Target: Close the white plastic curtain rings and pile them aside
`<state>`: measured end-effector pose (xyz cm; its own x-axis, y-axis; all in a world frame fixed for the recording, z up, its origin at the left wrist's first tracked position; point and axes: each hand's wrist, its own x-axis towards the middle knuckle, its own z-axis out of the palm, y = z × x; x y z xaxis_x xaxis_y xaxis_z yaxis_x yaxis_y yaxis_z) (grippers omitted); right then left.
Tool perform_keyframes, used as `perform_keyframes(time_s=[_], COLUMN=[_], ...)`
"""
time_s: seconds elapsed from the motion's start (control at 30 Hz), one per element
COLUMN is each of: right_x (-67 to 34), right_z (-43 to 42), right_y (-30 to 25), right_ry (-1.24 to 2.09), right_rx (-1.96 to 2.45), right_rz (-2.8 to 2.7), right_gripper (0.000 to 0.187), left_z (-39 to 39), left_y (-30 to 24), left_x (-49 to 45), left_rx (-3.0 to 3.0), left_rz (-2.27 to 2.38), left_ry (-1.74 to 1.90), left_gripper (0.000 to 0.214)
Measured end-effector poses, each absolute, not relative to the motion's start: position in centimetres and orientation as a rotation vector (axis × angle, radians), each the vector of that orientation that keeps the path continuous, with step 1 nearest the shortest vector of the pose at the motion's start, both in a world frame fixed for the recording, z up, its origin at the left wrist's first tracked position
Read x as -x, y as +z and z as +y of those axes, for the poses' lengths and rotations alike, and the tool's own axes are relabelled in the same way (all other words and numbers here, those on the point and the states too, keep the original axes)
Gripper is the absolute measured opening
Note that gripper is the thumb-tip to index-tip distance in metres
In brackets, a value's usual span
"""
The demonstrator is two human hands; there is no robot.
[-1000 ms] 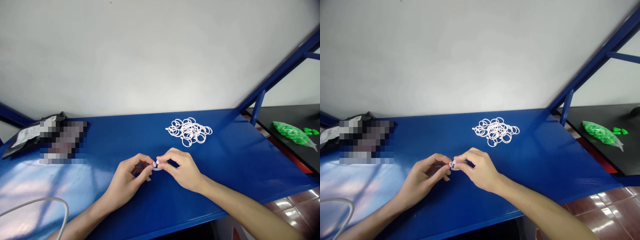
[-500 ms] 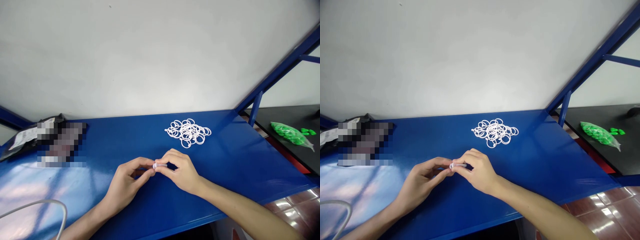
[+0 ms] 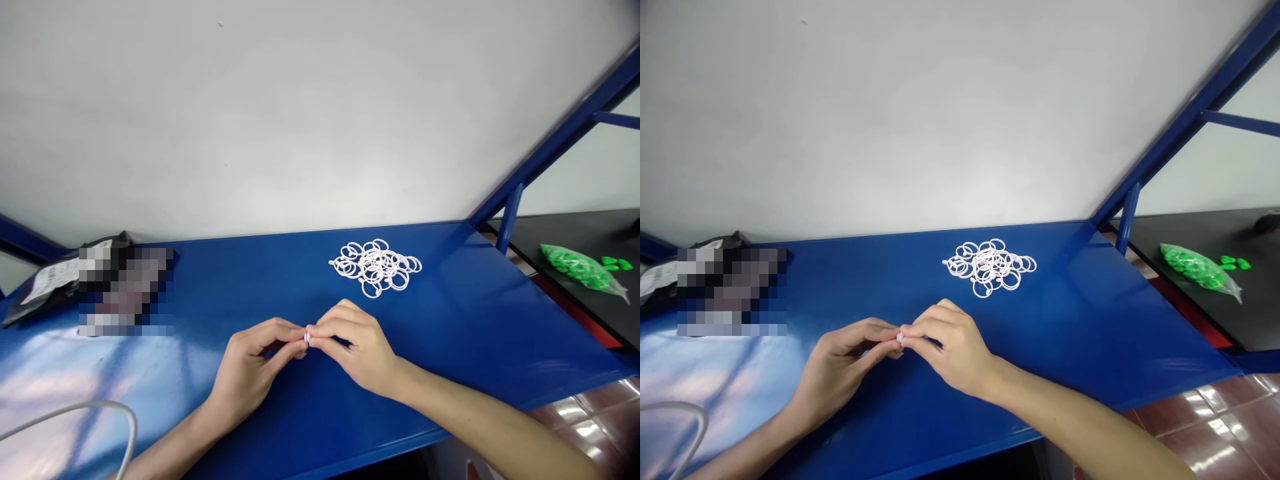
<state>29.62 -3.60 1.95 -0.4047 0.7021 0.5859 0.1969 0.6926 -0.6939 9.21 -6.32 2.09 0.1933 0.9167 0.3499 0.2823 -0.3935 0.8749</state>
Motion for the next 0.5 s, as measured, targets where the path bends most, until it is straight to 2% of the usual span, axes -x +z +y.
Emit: perform_keyframes(time_s=[0.5], right_x=[-28.8], right_z=[-4.7], right_y=[1.7], right_ry=[0.985], right_rx=[0.801], right_rz=[-1.726], right_gripper=[0.016], left_z=[-7.1], left_y=[2.1], left_x=[-9.7], left_rx=[-2.265], left_rz=[1.081], left_ry=[1.423], left_gripper=[0.010])
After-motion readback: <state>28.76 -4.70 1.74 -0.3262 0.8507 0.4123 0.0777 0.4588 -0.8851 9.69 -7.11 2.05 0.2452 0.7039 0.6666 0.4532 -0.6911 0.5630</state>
